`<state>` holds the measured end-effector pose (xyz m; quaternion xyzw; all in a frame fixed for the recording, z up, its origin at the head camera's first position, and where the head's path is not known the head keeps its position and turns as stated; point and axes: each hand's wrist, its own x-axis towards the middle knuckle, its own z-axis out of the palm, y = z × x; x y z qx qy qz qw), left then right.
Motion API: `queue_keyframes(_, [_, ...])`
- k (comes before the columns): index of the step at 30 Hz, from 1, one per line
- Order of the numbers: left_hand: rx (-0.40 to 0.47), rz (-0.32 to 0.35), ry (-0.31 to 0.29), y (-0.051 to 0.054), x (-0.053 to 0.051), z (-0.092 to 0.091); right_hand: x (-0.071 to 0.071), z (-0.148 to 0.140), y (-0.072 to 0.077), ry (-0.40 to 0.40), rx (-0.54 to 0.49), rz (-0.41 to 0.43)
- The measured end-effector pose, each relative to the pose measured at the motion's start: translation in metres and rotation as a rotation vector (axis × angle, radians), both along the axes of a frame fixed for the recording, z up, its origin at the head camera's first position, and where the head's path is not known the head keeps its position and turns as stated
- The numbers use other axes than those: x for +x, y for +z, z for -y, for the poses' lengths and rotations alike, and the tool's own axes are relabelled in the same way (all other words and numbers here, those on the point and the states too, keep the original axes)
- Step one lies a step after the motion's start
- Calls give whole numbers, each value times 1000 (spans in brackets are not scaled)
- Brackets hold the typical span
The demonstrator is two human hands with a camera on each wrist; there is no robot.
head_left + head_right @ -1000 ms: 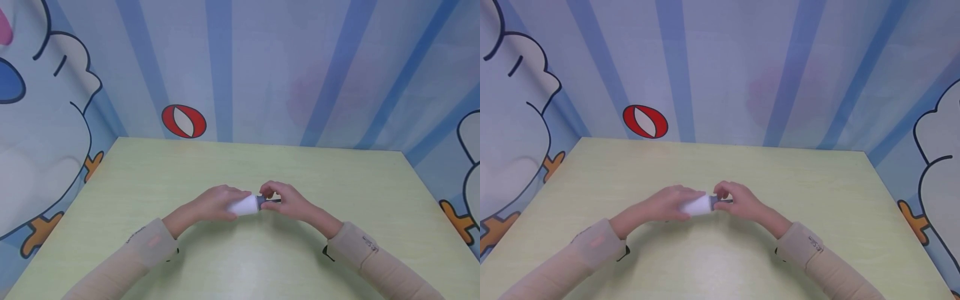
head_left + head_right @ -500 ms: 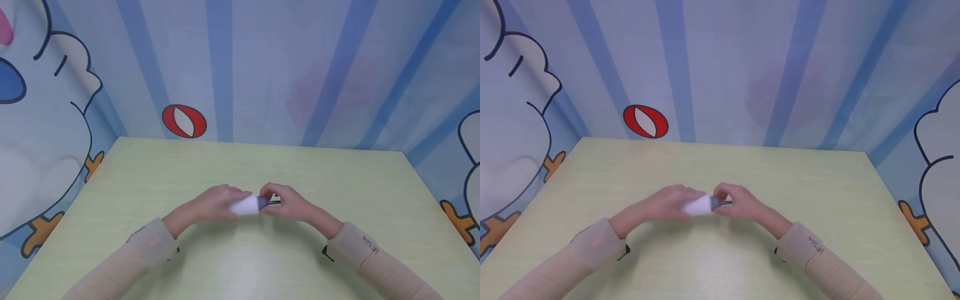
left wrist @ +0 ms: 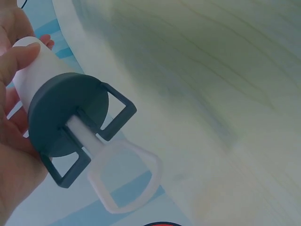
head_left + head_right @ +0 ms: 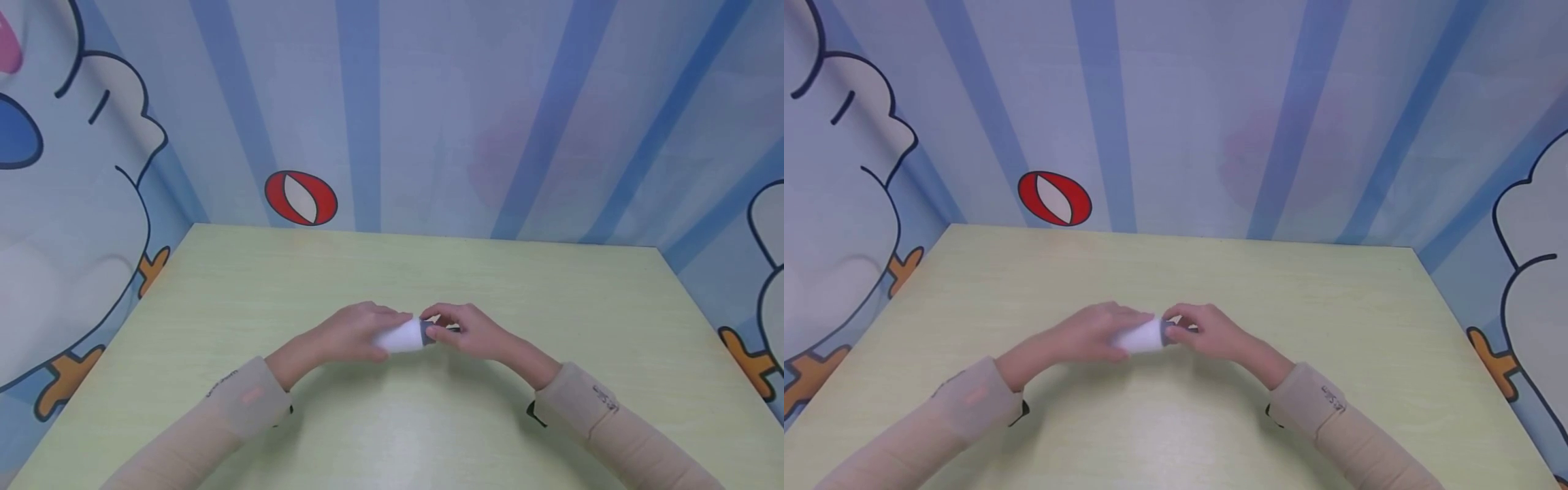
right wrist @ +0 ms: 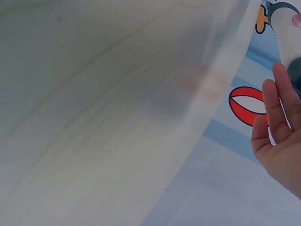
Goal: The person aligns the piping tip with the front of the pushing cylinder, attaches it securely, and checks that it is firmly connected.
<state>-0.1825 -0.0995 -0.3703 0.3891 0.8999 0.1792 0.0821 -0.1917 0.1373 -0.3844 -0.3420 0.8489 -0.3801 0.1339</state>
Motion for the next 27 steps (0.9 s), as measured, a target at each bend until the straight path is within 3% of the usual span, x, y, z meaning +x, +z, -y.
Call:
queue_keyframes(8, [-15, 2, 24, 1, 1, 1, 2, 2, 0, 1, -23, 89])
queue_keyframes(17, [-7, -15, -6, 0, 1, 0, -3, -1, -5, -10, 27, 17])
queue_keyframes(27, [-5, 4, 24, 0, 1, -1, 0, -7, -1, -64, 25, 1])
